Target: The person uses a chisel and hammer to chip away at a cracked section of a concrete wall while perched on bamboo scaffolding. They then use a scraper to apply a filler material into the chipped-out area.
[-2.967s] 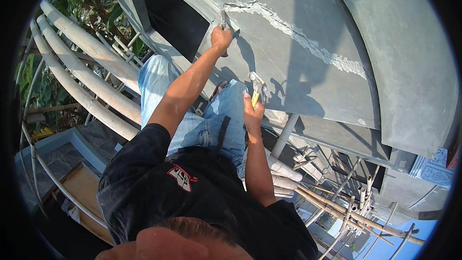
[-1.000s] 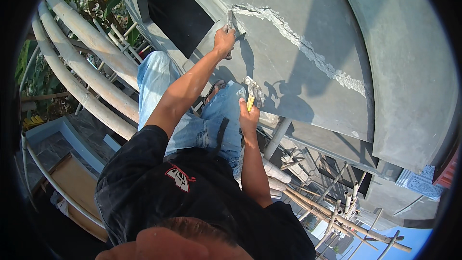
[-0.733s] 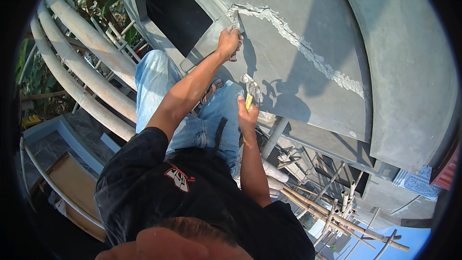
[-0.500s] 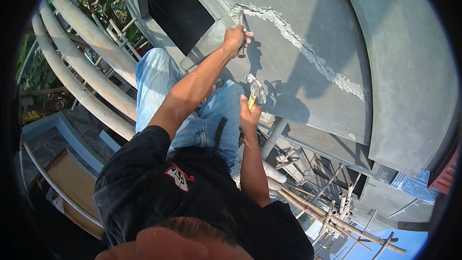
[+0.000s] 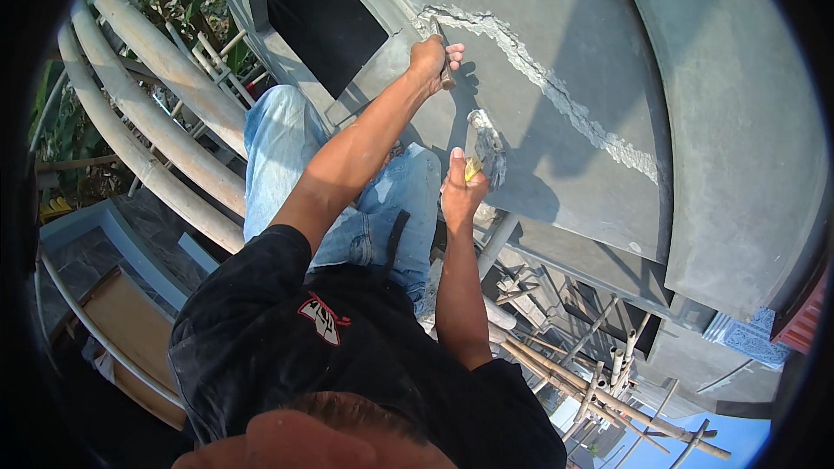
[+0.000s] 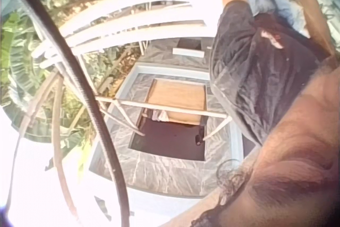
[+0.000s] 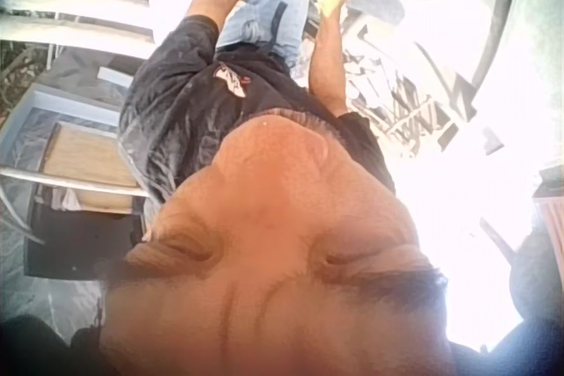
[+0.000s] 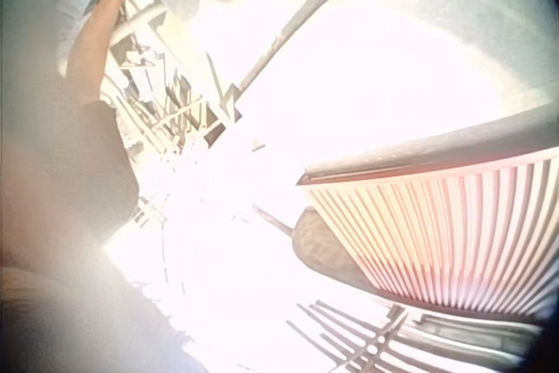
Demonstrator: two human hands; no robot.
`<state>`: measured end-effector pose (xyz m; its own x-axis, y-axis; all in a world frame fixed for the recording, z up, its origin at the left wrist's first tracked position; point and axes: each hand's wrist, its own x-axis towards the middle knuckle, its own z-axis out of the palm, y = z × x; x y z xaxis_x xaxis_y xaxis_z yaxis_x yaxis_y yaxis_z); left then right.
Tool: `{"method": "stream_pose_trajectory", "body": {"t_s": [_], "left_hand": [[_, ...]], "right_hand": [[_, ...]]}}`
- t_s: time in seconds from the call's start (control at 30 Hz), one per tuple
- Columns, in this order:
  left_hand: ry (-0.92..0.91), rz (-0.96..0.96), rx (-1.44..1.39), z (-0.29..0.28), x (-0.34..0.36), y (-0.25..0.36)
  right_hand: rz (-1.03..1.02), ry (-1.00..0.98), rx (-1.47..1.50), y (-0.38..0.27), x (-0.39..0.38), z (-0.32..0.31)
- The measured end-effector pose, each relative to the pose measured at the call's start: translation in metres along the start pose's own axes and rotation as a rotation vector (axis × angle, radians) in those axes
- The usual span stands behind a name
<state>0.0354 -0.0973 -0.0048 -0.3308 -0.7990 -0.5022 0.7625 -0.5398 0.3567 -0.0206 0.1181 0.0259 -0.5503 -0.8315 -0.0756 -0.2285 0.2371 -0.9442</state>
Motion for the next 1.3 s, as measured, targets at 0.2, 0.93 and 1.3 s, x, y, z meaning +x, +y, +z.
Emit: {"method": "stream_pose_trajectory", "body": {"t_s": [0.2,0.93,1.3], "left_hand": [[-0.053,-0.032,-0.099,-0.002,0.003,0.003],[-0.049,-0.074,-0.270,0.002,0.024,0.008],[-0.031,-0.093,-0.319,0.013,0.037,0.005]], "right_hand": [[-0.140,0.030,0.089,-0.007,0.013,0.015],[-0.387,0.097,-0.499,0.005,0.051,0.039],[-0.380,0.194,-0.263,0.060,0.090,0.033]]}}
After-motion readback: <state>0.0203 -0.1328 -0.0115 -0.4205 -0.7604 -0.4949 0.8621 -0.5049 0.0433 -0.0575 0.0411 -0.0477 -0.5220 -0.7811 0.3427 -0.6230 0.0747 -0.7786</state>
